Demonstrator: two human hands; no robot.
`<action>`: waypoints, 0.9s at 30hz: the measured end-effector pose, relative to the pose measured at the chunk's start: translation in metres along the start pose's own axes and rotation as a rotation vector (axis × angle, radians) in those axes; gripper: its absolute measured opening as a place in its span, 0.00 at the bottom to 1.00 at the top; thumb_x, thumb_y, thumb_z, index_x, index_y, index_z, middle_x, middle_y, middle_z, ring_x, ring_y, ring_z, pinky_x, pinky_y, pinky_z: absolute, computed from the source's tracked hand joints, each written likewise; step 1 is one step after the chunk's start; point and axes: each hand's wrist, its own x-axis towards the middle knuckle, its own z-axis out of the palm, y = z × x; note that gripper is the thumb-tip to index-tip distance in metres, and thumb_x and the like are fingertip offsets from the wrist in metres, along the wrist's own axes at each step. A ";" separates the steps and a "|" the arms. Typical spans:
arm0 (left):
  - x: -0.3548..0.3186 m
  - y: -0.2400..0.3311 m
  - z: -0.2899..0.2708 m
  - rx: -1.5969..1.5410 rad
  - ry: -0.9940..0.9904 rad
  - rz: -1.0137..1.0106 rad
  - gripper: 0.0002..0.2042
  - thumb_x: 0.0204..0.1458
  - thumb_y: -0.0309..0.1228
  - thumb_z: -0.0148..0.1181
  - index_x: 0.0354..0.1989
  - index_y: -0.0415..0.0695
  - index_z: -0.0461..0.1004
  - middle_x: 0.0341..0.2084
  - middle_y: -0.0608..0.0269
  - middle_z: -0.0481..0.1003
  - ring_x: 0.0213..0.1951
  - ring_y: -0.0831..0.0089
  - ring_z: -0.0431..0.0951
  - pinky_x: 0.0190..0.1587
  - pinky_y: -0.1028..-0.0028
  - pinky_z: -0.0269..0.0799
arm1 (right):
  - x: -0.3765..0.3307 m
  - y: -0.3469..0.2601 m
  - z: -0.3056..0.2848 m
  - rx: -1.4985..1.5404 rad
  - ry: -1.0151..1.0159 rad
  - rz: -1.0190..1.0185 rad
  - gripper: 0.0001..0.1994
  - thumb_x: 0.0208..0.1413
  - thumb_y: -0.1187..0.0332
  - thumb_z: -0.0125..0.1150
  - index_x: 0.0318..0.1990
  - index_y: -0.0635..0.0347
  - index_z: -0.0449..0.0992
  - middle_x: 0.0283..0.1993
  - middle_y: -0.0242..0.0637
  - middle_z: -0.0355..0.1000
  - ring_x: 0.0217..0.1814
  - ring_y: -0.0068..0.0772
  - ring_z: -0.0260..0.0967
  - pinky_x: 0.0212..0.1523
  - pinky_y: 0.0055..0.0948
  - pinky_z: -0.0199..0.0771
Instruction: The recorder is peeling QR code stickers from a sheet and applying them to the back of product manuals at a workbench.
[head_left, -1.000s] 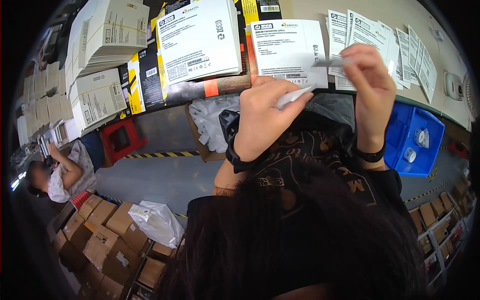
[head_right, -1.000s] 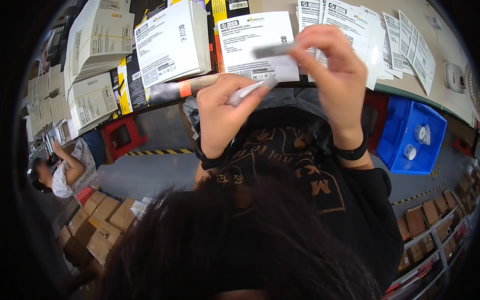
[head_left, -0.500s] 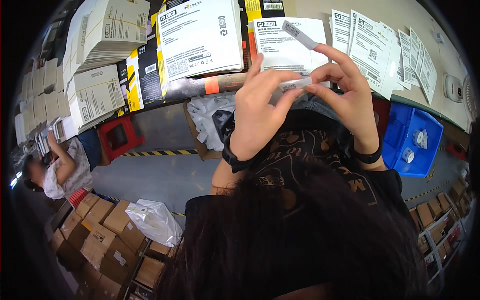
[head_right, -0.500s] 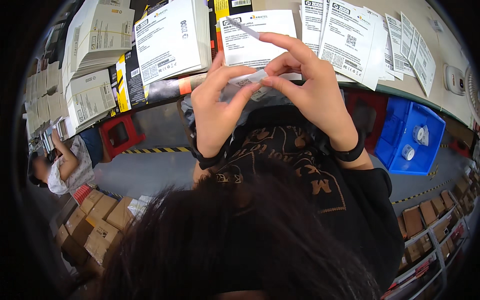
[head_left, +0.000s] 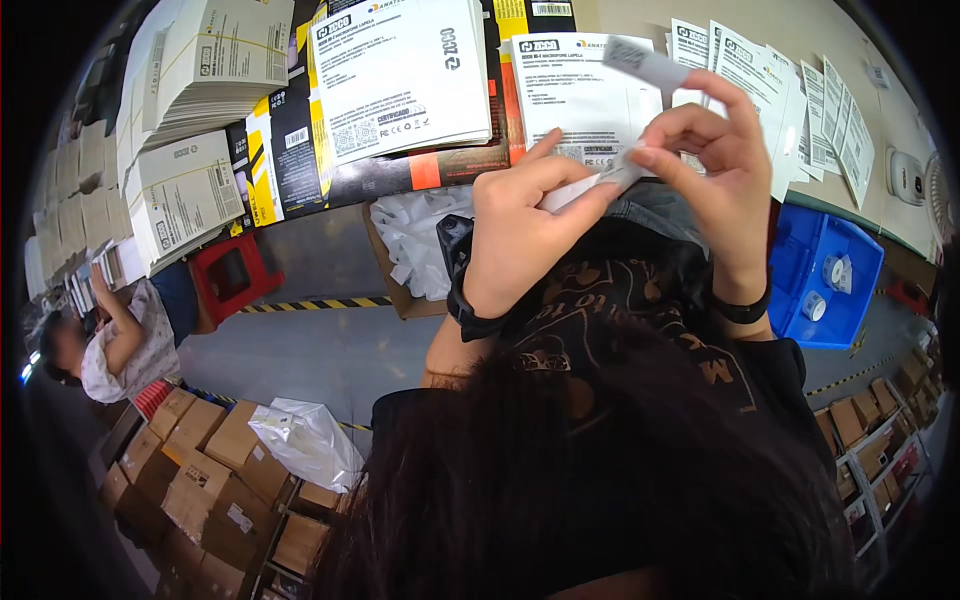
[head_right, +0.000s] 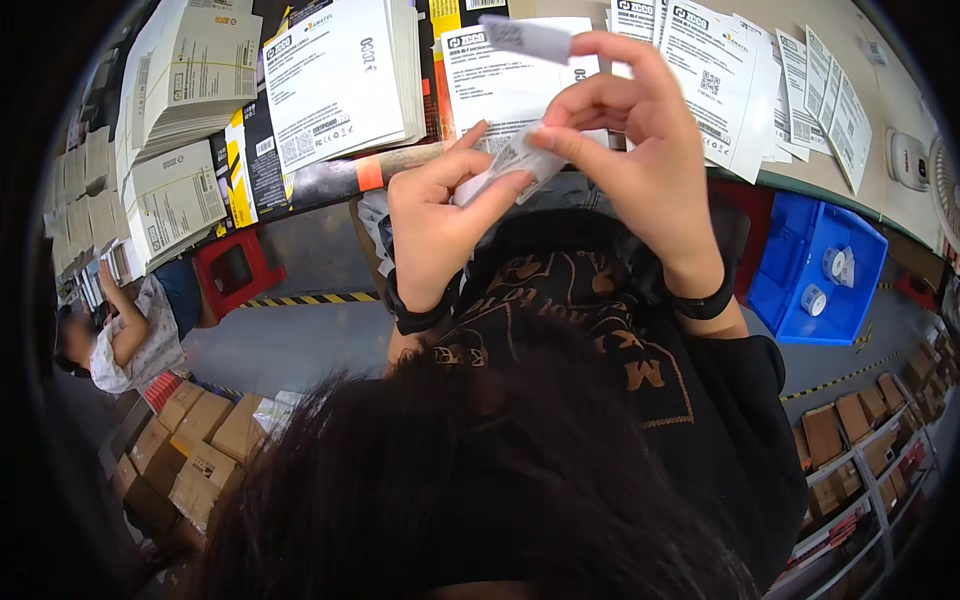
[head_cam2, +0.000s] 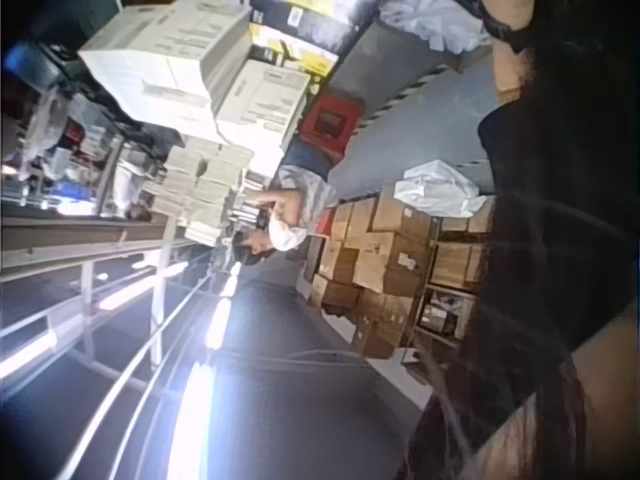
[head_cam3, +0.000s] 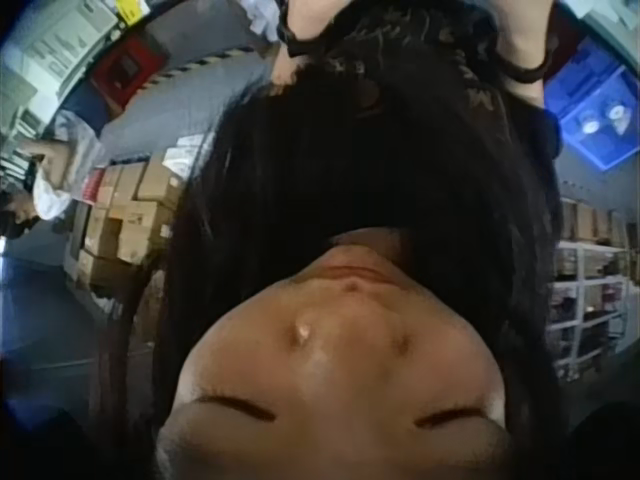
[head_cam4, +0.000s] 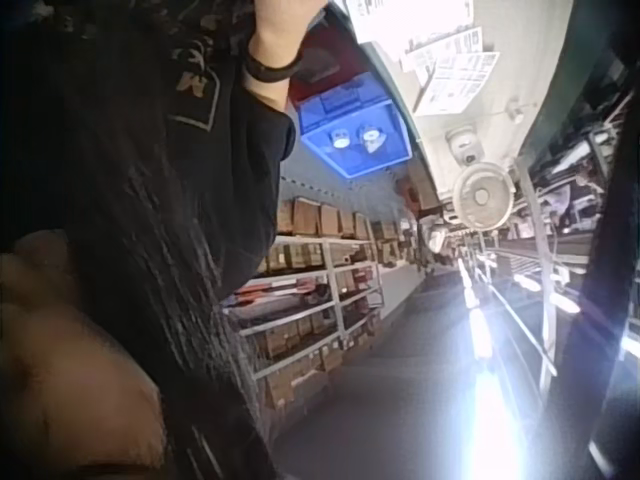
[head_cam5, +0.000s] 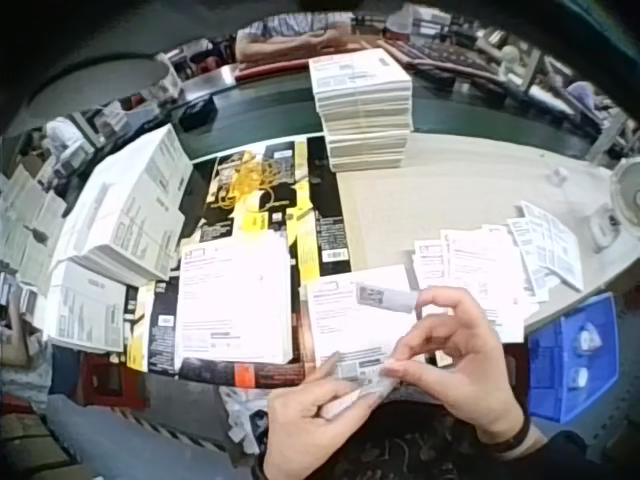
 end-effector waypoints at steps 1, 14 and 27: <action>0.000 -0.001 0.000 -0.056 0.002 -0.033 0.05 0.40 0.24 0.62 0.19 0.36 0.73 0.10 0.62 0.70 0.14 0.78 0.68 0.56 0.63 0.60 | 0.002 -0.001 -0.001 0.014 0.043 -0.008 0.27 0.43 0.80 0.61 0.53 0.62 0.60 0.29 0.33 0.70 0.33 0.20 0.68 0.37 0.19 0.69; -0.007 -0.015 -0.008 -0.078 -0.134 -0.086 0.05 0.40 0.22 0.60 0.18 0.34 0.72 0.06 0.64 0.65 0.10 0.79 0.64 0.58 0.64 0.58 | 0.027 0.030 -0.001 0.015 0.216 0.155 0.30 0.44 0.83 0.58 0.56 0.69 0.52 0.29 0.36 0.70 0.29 0.18 0.68 0.31 0.13 0.66; -0.005 -0.019 -0.004 -0.015 -0.129 -0.075 0.06 0.40 0.22 0.60 0.16 0.35 0.71 0.04 0.63 0.64 0.10 0.72 0.67 0.57 0.64 0.59 | 0.029 0.041 0.009 -0.073 0.207 0.239 0.31 0.44 0.81 0.60 0.57 0.66 0.52 0.28 0.34 0.70 0.28 0.16 0.67 0.30 0.14 0.67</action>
